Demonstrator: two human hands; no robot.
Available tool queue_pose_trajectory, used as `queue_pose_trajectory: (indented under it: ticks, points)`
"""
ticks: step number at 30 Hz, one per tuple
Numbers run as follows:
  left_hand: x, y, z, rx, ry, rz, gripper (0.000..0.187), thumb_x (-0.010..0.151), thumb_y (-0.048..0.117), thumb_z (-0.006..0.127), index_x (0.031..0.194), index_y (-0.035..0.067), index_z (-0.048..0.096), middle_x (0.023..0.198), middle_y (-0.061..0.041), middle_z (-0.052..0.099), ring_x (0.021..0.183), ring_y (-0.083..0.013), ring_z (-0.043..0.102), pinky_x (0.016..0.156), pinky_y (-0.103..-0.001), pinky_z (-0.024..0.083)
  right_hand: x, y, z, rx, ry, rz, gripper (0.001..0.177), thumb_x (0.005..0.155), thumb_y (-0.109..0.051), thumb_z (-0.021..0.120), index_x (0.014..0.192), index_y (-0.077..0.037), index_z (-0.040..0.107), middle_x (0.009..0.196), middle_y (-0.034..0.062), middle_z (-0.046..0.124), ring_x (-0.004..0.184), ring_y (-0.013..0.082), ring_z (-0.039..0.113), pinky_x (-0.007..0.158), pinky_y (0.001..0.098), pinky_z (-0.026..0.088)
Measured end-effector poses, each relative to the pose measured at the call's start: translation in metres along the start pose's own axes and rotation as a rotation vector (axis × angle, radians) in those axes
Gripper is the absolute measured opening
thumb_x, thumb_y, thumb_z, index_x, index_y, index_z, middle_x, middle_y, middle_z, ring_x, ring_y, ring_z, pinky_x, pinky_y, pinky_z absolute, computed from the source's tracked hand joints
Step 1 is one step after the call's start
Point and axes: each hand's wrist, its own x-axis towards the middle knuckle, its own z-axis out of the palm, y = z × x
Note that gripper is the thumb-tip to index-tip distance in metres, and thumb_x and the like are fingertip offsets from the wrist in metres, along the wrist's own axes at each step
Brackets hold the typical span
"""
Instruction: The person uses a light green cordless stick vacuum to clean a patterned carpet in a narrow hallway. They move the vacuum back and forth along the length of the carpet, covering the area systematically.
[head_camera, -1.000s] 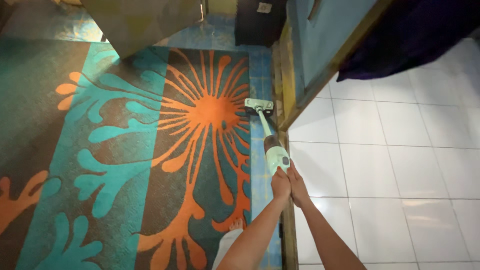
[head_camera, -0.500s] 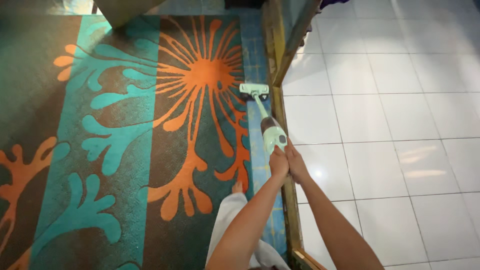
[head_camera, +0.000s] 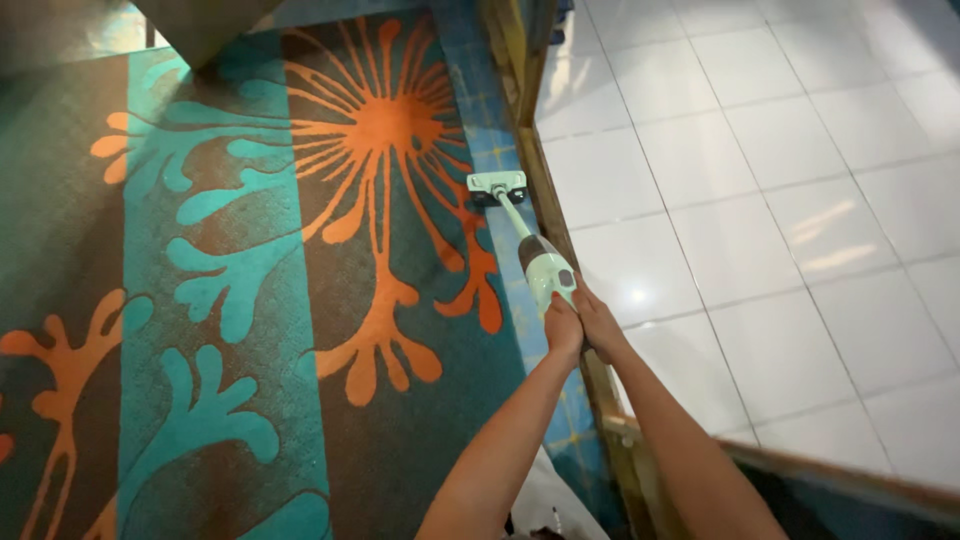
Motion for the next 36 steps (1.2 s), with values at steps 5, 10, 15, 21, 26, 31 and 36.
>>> queue_pose_trajectory:
  ticks: [5,10,15,21,26,31,36]
  points:
    - [-0.052,-0.048,-0.014,0.046,0.015,0.014,0.067,0.108,0.046,0.027,0.113,-0.006,0.069,0.108,-0.03,0.072,0.101,-0.0463,0.068,0.089,-0.049,0.052,-0.068,0.031,0.005,-0.072,0.031,-0.026,0.058,0.104,-0.035,0.045,0.159,-0.017,0.038,0.141,0.015,0.061,0.124,0.0214,0.056,0.104,0.0319,0.044]
    - [-0.109,-0.074,-0.032,0.045,-0.02,0.023,0.066,0.106,0.045,0.027,0.112,-0.006,0.069,0.11,-0.029,0.072,0.103,-0.0453,0.069,0.089,-0.049,0.052,-0.128,0.051,0.005,-0.087,0.029,-0.076,0.057,0.105,-0.036,0.046,0.157,-0.014,0.041,0.147,0.0142,0.057,0.13,0.02,0.053,0.107,0.0313,0.041]
    - [-0.165,-0.091,-0.04,-0.079,-0.02,-0.092,0.062,0.106,0.046,0.028,0.116,-0.003,0.066,0.11,-0.027,0.07,0.102,-0.0427,0.068,0.088,-0.049,0.053,-0.183,0.067,-0.007,-0.177,0.04,-0.021,0.058,0.104,-0.038,0.045,0.157,-0.015,0.042,0.142,0.0163,0.063,0.127,0.0228,0.057,0.106,0.0327,0.043]
    - [-0.205,-0.098,-0.018,-0.062,-0.034,-0.05,0.063,0.107,0.045,0.027,0.114,-0.004,0.067,0.107,-0.027,0.072,0.098,-0.0421,0.07,0.087,-0.047,0.053,-0.21,0.071,-0.04,-0.272,0.04,-0.048,0.057,0.102,-0.039,0.046,0.154,-0.015,0.046,0.135,0.0177,0.068,0.123,0.0266,0.062,0.101,0.0348,0.048]
    - [-0.244,-0.097,-0.019,-0.073,-0.083,-0.069,0.062,0.107,0.045,0.026,0.12,-0.003,0.064,0.118,-0.025,0.069,0.109,-0.0401,0.066,0.094,-0.046,0.051,-0.235,0.075,-0.059,-0.424,0.041,-0.129,0.056,0.104,-0.042,0.046,0.152,-0.013,0.048,0.134,0.0207,0.067,0.125,0.0261,0.062,0.104,0.0349,0.046]
    - [-0.29,-0.088,-0.023,-0.066,-0.108,-0.147,0.063,0.106,0.048,0.027,0.128,-0.001,0.061,0.128,-0.025,0.063,0.116,-0.0401,0.061,0.098,-0.047,0.048,-0.281,0.068,-0.07,-0.43,0.034,-0.155,0.055,0.106,-0.041,0.045,0.15,-0.01,0.051,0.133,0.0205,0.066,0.124,0.0247,0.061,0.103,0.0342,0.046]
    - [-0.337,-0.102,-0.027,-0.149,-0.14,-0.19,0.066,0.106,0.048,0.027,0.124,-0.006,0.062,0.119,-0.029,0.069,0.106,-0.0425,0.067,0.086,-0.046,0.053,-0.327,0.077,-0.074,-0.309,0.009,-0.131,0.054,0.104,-0.038,0.046,0.149,-0.008,0.051,0.132,0.0162,0.068,0.12,0.0207,0.061,0.102,0.0328,0.047]
